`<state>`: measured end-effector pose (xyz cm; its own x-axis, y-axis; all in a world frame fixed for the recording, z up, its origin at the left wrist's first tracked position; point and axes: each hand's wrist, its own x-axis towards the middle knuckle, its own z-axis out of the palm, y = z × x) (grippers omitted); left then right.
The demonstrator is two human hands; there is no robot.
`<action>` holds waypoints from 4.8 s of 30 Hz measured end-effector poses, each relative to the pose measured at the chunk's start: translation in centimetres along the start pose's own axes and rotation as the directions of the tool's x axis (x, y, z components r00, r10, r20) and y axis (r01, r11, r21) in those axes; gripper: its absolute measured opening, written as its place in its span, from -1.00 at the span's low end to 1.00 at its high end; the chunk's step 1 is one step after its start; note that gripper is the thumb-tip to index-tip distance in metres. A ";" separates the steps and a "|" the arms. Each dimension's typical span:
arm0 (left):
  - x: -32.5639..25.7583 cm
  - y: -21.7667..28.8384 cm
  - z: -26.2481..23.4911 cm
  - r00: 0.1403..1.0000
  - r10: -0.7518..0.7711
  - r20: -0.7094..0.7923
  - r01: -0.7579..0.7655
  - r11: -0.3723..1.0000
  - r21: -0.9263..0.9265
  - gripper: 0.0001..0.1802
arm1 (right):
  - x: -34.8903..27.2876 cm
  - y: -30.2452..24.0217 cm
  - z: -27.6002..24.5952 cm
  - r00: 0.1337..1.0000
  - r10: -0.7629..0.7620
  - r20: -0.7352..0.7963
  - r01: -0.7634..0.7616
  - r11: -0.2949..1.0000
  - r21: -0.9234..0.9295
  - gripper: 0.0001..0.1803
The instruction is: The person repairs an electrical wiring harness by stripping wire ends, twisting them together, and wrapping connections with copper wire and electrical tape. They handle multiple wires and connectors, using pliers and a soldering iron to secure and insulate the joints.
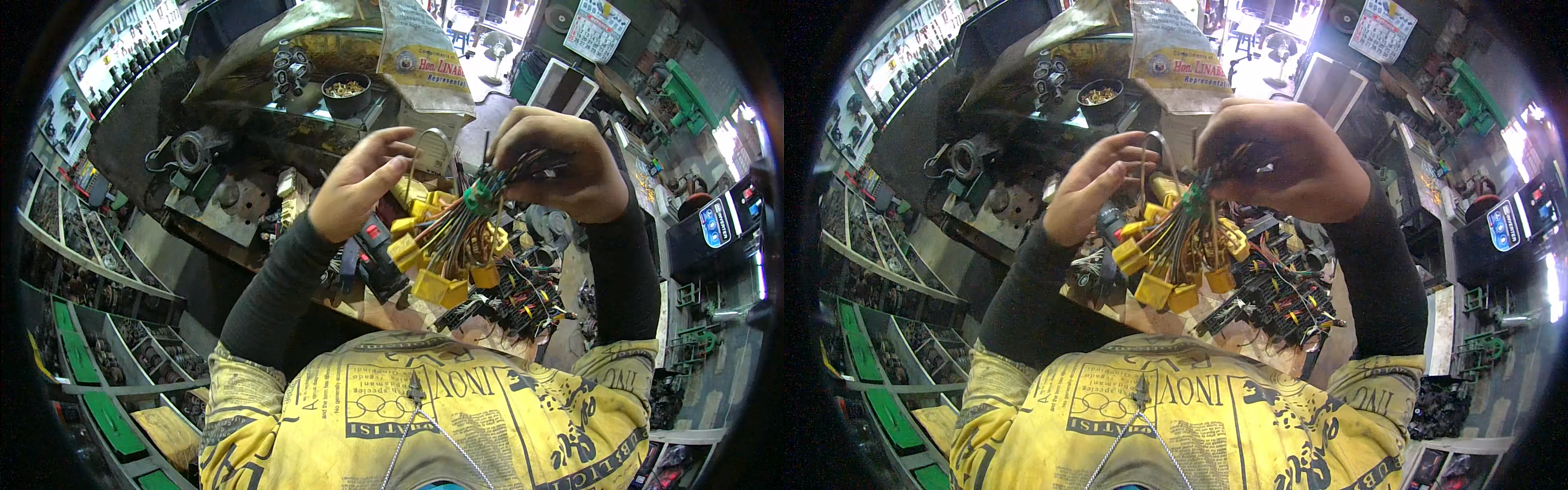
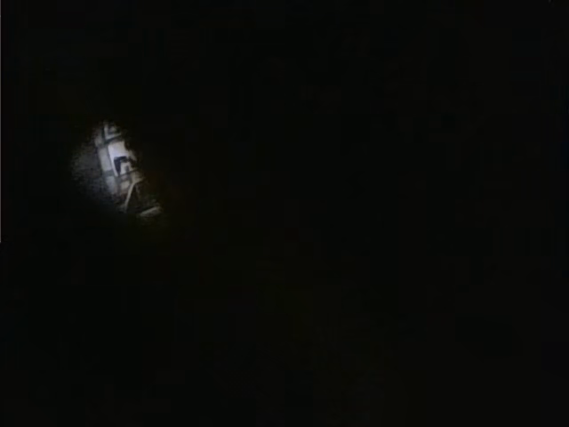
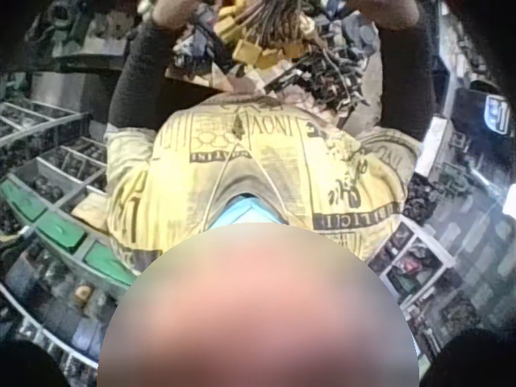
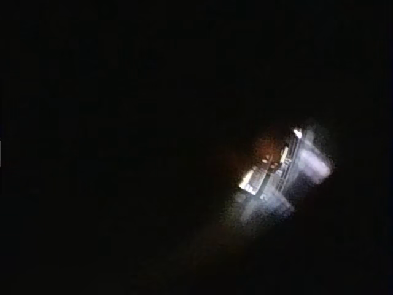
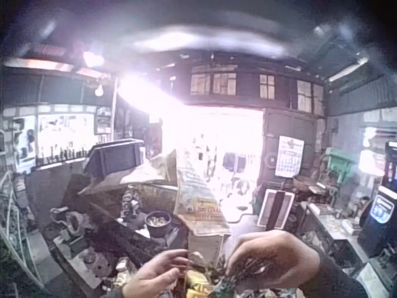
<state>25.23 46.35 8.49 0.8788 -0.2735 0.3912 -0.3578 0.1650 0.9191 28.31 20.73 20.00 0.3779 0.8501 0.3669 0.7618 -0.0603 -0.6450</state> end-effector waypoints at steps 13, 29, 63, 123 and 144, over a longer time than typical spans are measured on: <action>-4.8 4.8 -5.4 0.990 0.078 -0.114 -0.115 0.926 -0.361 -0.74 | 7.6 -0.5 7.2 0.942 -0.226 0.246 0.191 0.969 0.159 -0.67; -7.3 14.0 -17.8 0.961 0.241 0.133 -0.241 0.971 -0.016 -0.79 | 19.8 -0.3 17.2 0.872 -0.455 0.180 0.365 0.850 0.380 -0.49; -12.4 15.7 -32.0 0.944 -0.081 -0.320 0.070 0.997 -0.045 -0.78 | 29.4 9.8 16.7 0.788 0.079 -0.610 -0.278 0.930 -0.238 -0.60; -4.4 -1.8 -43.4 0.976 -0.162 -0.147 0.149 0.984 -0.098 -0.88 | 26.5 13.1 31.0 0.807 0.340 -0.483 -0.287 0.940 0.182 -0.47; -9.0 -4.1 -38.0 0.650 0.557 -0.517 0.010 0.674 0.739 -0.74 | 7.8 1.5 34.1 0.580 0.601 -0.549 -0.478 0.797 0.368 -0.69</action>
<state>30.77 84.12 -0.58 0.5353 0.4042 0.7417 -0.4653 -0.5918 0.6583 14.44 45.15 -0.98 0.9664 0.1693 0.1932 0.2331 -0.2620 -0.9365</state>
